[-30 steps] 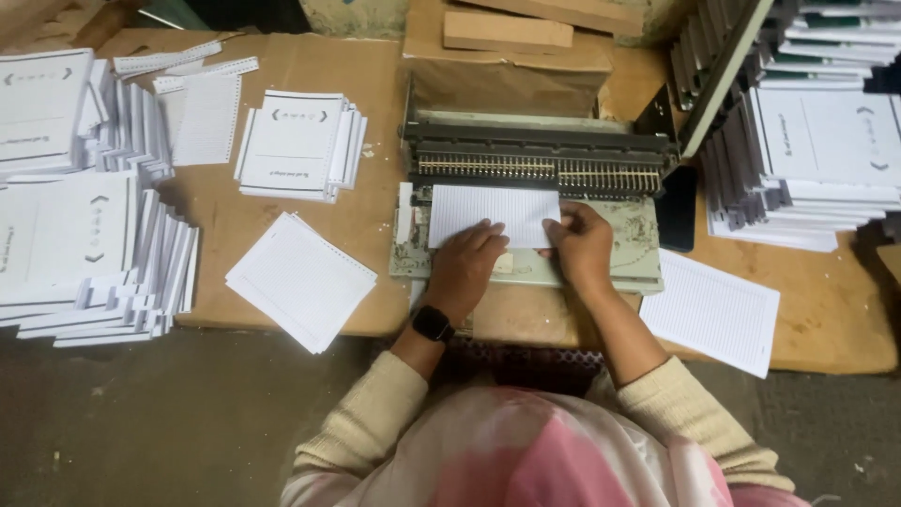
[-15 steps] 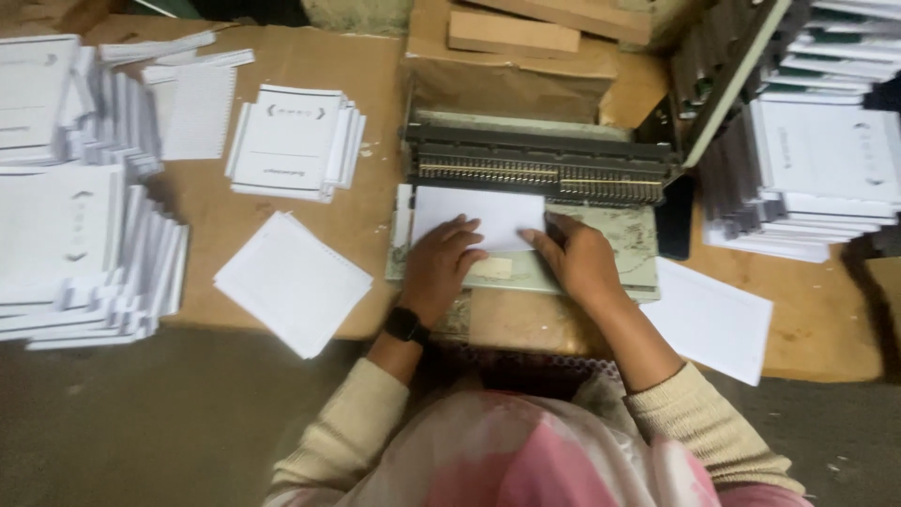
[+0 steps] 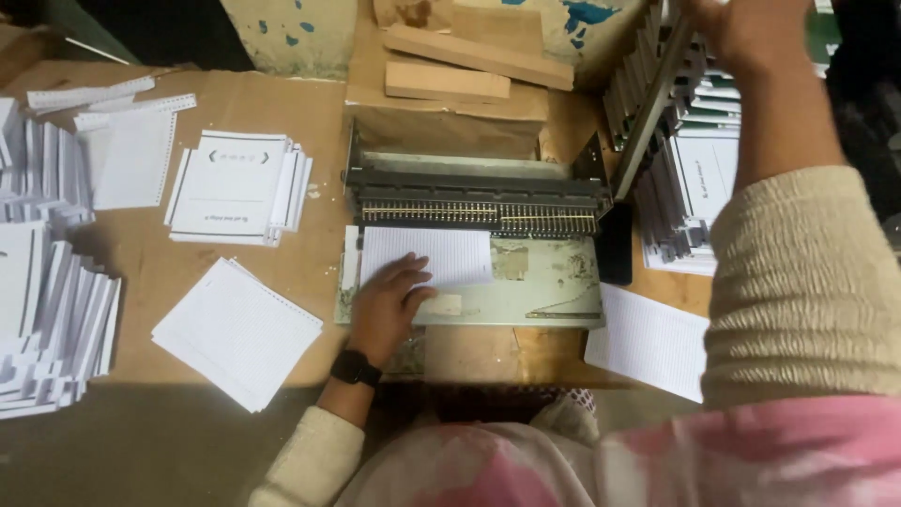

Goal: Punching holes into small stacks of paper using a manual punching machine in a print shop.

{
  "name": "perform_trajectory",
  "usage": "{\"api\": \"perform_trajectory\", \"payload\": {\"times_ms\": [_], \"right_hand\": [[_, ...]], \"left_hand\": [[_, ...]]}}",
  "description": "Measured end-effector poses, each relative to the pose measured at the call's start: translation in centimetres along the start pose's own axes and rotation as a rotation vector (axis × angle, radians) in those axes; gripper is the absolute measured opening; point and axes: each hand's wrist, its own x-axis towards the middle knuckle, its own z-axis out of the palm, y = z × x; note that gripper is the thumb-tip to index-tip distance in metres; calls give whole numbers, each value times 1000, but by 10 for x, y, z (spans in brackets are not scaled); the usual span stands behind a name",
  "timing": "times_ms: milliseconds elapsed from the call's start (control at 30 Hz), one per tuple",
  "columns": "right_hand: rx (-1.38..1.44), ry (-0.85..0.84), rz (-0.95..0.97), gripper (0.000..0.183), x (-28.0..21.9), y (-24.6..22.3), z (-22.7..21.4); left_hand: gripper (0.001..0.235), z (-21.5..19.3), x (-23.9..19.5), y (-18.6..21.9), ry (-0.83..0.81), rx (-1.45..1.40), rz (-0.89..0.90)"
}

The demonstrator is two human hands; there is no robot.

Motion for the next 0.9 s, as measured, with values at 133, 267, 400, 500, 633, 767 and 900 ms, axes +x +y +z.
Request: {"api": "perform_trajectory", "payload": {"times_ms": [133,267,400,500,633,767,900], "right_hand": [[163,378,-318,64,-76,54,31],[447,759,-179,48,-241,136,74],[-114,391,-260,45,-372,175,120],[-173,390,-342,45,-370,153,113],[-216,671,-331,62,-289,114,57],[-190,841,-655,58,-193,28,-8],[-212,761,-769,66,-96,7,-21]], "left_hand": [[18,-4,3,4,1,-3,23],[16,-3,3,2,45,-30,53],[15,-5,3,8,31,-29,45],[21,0,-2,1,-29,-9,-9],[26,-6,-4,7,-59,4,-47],[23,-4,-5,4,-45,-22,-5],[24,-2,-3,1,-21,31,19]]}}
